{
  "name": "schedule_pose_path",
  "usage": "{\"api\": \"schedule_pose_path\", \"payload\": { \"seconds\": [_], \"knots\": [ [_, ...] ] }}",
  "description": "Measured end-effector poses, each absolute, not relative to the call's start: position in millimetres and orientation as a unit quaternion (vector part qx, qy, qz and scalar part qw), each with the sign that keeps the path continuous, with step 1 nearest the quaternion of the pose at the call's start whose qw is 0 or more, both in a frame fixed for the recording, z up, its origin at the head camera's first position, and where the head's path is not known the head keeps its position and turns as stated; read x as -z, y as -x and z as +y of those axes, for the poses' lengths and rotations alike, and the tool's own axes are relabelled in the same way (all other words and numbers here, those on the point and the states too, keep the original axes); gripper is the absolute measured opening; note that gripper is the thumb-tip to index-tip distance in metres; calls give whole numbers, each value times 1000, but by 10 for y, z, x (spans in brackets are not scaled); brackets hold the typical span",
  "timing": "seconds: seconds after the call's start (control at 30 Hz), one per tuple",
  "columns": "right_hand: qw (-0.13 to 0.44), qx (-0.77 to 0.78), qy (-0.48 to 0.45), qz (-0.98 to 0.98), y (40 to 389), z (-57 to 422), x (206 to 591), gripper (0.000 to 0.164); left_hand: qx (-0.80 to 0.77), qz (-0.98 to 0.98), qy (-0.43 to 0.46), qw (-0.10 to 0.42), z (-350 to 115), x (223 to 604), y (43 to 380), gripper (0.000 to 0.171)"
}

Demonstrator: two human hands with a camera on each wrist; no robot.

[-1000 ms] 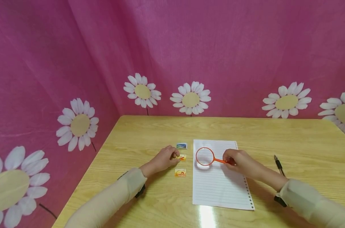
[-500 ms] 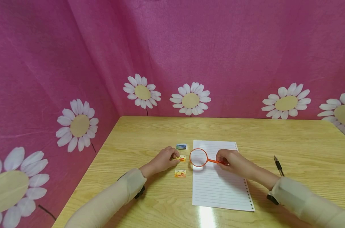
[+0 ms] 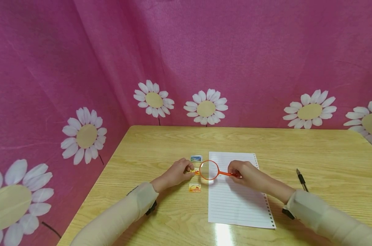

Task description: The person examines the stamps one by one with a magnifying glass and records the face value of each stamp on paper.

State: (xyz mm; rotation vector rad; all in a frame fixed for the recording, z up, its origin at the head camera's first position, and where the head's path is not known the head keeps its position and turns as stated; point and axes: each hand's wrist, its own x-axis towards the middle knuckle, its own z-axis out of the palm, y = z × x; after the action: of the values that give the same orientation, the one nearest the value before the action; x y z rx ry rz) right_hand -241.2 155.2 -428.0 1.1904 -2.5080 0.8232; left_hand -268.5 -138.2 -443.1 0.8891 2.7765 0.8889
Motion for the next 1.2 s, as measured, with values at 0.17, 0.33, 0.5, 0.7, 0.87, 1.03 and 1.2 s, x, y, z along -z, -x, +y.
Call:
{"api": "schedule_pose_path", "payload": {
  "seconds": [0.17, 0.33, 0.5, 0.7, 0.87, 1.03, 1.2],
  "knots": [
    [125, -286, -414, -855, 2416, 1507, 4283, 27, -292, 909, -294, 47, -1392, 4444, 2692, 12],
    [127, -284, -421, -852, 2432, 1467, 4299, 28, -293, 909, -293, 53, -1405, 4447, 2689, 13],
    [123, -285, -421, -852, 2447, 1431, 4320, 26, -291, 910, -291, 48, -1407, 4433, 2672, 13],
    [114, -290, -416, -855, 2454, 1399, 4325, 25, -296, 909, -291, 47, -1396, 4430, 2669, 12],
    [109, -288, -413, -857, 2459, 1386, 4326, 25, -299, 908, -289, 50, -1387, 4429, 2674, 11],
    [110, -290, -417, -854, 2467, 1378, 4332, 26, -293, 909, -294, 42, -1388, 4439, 2688, 12],
    [108, -293, -418, -853, 2476, 1371, 4340, 26, -285, 911, -295, 34, -1394, 4449, 2703, 13]
  ]
}}
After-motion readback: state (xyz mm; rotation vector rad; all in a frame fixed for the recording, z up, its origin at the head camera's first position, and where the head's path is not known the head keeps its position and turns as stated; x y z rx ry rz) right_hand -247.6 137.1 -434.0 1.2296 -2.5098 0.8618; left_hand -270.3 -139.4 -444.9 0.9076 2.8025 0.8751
